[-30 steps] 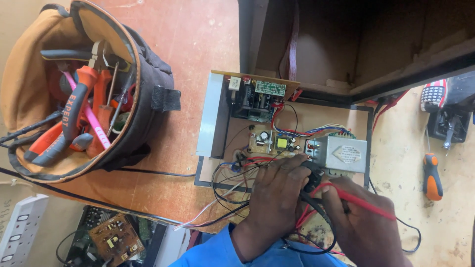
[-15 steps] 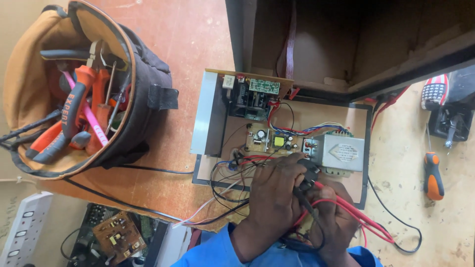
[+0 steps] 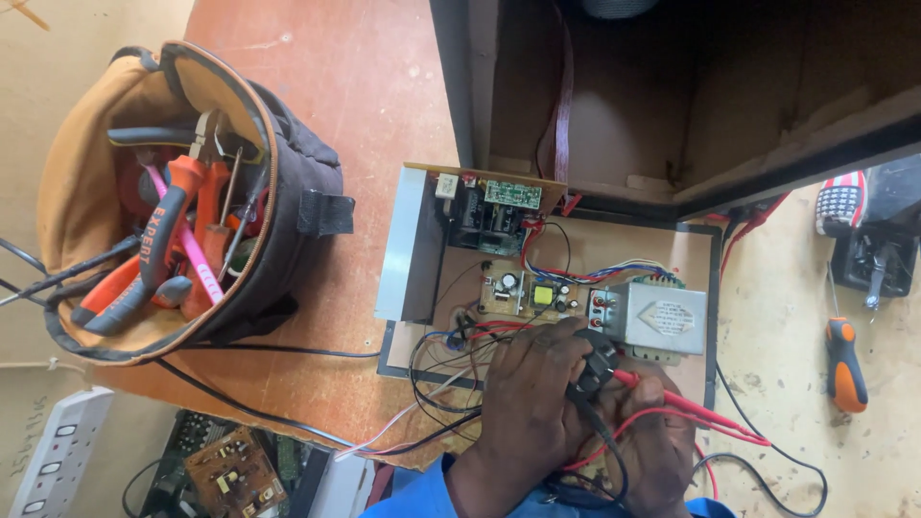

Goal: Diagnosing and repairing a circuit board inside a speaker housing using a multimeter and screwdriver.

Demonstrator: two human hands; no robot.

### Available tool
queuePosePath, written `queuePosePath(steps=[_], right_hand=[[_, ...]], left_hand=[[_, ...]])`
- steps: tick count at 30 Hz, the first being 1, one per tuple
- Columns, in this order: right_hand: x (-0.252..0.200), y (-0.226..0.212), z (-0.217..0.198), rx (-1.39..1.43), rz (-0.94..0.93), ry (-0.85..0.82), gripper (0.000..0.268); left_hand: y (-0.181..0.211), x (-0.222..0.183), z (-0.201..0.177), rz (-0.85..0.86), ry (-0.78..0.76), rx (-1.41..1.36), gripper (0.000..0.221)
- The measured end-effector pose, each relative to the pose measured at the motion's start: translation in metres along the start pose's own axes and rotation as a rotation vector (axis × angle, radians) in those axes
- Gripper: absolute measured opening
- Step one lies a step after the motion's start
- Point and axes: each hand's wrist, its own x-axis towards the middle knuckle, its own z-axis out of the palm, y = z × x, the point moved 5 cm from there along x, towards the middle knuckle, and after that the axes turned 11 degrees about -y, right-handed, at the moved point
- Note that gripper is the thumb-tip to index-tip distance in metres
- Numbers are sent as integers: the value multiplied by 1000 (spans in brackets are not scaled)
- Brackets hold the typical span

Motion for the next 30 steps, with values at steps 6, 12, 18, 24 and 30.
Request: queuePosePath(steps=[6, 12, 18, 24, 30], right_hand=[[-1, 2, -16, -143, 114, 99, 36], [5, -38, 5, -590, 5, -51, 36], [2, -39, -6, -426, -37, 34, 40], [17, -94, 19, -660, -423, -224, 29], [37, -101, 46, -1051, -582, -563, 14]], left_hand=[[0, 0, 1, 3, -9, 19, 24], [0, -5, 2, 12, -32, 37, 39], [-2, -6, 0, -32, -50, -31, 29], [-2, -5, -2, 4, -3, -37, 26], [0, -7, -4, -3, -33, -63, 37]])
